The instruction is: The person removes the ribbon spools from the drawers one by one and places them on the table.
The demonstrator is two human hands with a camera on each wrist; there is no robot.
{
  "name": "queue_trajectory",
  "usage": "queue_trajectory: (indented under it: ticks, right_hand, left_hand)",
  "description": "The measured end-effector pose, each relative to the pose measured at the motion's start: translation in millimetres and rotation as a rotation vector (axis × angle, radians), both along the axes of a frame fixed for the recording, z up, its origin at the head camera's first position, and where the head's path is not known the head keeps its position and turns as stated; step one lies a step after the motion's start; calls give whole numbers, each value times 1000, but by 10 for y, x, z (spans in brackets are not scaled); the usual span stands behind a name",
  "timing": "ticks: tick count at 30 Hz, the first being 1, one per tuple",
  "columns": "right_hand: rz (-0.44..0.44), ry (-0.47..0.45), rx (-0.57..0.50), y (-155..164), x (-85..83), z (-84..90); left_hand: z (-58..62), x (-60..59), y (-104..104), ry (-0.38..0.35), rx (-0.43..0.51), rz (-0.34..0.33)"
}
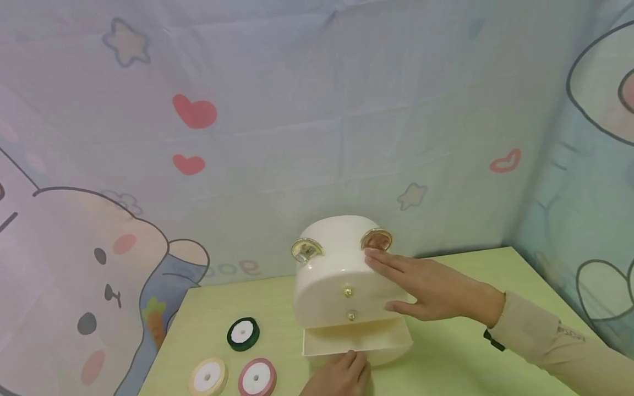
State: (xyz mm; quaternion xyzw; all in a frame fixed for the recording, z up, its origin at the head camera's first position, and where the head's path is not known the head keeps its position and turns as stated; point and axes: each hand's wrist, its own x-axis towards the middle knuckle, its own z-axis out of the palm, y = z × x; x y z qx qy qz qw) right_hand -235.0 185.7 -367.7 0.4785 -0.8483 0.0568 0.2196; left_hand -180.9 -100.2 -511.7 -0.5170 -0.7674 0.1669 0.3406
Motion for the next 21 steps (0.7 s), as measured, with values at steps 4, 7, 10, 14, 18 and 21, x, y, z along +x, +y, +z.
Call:
queue_trajectory:
  ticks: [4,7,10,14,18,21]
  right_hand:
    - [-3,-4,6,0,3,-1]
    - [-4,1,9,4,0,-10]
    - [-3,-2,9,7,-7,-13]
    - [-4,-5,8,10,-14,-11]
    - [-4,-9,6,8,-19,-14]
    - [-2,-7,6,8,-23,-18]
  left_hand:
    - [2,-61,20,60,5,0]
    - [8,-117,25,103,34,-4]
    - [8,-170,31,128,49,3]
    - [11,-220,42,127,49,18]
    - [36,-237,41,107,30,37]
    - [50,-251,23,96,-5,51]
